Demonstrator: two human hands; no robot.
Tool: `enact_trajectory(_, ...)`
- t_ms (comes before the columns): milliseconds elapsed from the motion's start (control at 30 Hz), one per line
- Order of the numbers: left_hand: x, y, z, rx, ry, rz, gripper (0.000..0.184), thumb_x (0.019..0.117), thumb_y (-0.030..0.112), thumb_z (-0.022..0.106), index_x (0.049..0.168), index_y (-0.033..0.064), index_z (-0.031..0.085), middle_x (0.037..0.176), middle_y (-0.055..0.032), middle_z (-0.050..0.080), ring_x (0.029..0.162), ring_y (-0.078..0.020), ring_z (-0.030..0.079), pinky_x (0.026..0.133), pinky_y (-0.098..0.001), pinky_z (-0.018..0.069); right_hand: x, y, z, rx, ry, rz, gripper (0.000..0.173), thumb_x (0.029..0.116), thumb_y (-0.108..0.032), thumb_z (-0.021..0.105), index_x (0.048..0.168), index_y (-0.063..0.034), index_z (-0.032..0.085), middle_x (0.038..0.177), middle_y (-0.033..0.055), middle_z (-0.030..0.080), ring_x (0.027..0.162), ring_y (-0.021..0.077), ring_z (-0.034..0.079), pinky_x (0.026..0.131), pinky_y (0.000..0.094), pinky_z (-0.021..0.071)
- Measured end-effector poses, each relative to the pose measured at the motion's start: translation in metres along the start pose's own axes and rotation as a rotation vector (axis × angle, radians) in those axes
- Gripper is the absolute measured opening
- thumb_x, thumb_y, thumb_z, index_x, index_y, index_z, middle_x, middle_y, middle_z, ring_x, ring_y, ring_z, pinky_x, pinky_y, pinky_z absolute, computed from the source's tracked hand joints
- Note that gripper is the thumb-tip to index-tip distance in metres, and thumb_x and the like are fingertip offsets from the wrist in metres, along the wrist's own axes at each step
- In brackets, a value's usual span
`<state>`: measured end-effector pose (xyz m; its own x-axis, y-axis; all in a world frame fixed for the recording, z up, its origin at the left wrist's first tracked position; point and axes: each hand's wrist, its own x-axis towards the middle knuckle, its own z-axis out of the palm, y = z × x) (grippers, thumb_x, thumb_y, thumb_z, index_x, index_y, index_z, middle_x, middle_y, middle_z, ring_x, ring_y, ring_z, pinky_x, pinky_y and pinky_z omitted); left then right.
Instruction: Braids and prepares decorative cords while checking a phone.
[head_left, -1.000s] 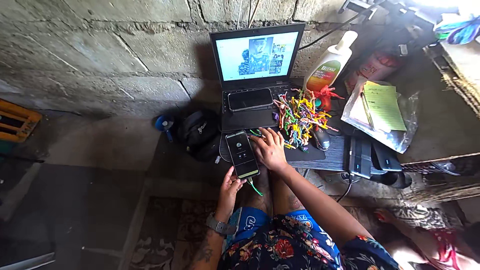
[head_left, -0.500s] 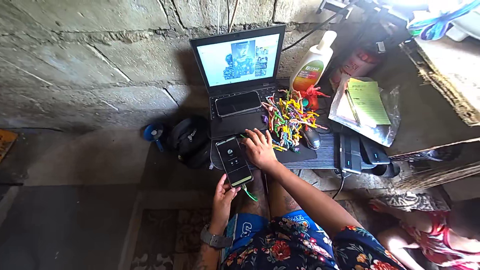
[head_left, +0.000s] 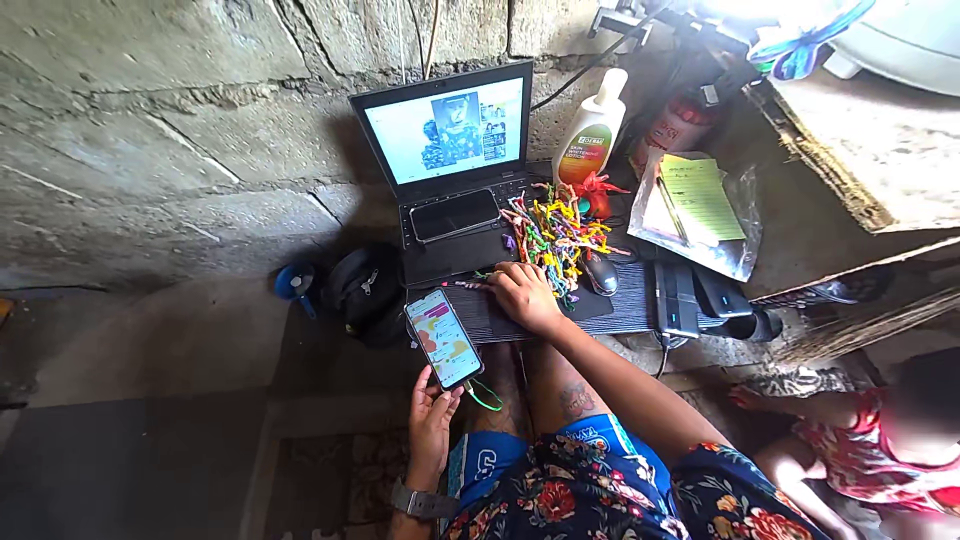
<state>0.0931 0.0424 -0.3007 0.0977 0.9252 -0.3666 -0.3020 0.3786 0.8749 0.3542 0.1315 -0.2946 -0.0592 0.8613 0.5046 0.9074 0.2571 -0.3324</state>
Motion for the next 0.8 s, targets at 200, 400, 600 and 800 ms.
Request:
enact_trajectory(200,0.011,0.003,0.003,0.046,-0.055,-0.016,0.070,0.0957,-0.007,0.047,0.159,0.0049,0.022,0.119,-0.0143,0.062,0.100,-0.0194,0.070,0.089,-0.0337,0.0593,-0.013,0.030,-0.066,-0.050,0.140,0.149,0.022,0.0986,-0.016,0.061,0.115,-0.0098,0.073,0.126,0.0175,0.067,0.111,0.0411,0.064,0.091,0.0603,0.0491)
enact_trajectory(400,0.012,0.006,0.005,0.187,-0.028,0.020,0.067,0.0942,-0.001,0.049,0.158,0.0040,0.028,0.138,-0.0176,0.054,0.118,-0.0216,0.060,0.095,-0.0352,0.0529,-0.015,0.078,-0.076,-0.142,0.117,0.338,0.026,0.0962,-0.022,0.067,0.119,-0.0104,0.073,0.131,0.0207,0.063,0.116,0.0478,0.058,0.089,0.0638,0.0453)
enact_trajectory(600,0.007,0.021,0.008,0.348,0.103,0.131,0.063,0.0950,0.013,0.053,0.153,-0.0018,0.034,0.155,-0.0243,0.038,0.131,-0.0274,0.051,0.102,-0.0412,0.0476,0.010,0.067,-0.101,0.096,0.269,0.272,0.021,0.0987,-0.015,0.062,0.112,-0.0035,0.074,0.121,0.0199,0.069,0.113,0.0405,0.063,0.096,0.0592,0.0461)
enact_trajectory(800,0.008,0.028,0.009,0.412,0.135,0.202,0.064,0.0939,0.015,0.054,0.152,-0.0031,0.036,0.155,-0.0254,0.038,0.134,-0.0290,0.048,0.104,-0.0412,0.0461,0.042,0.072,-0.114,0.337,0.164,0.511,0.028,0.1057,-0.018,0.055,0.123,0.0008,0.065,0.112,0.0189,0.071,0.099,0.0265,0.071,0.091,0.0437,0.0550)
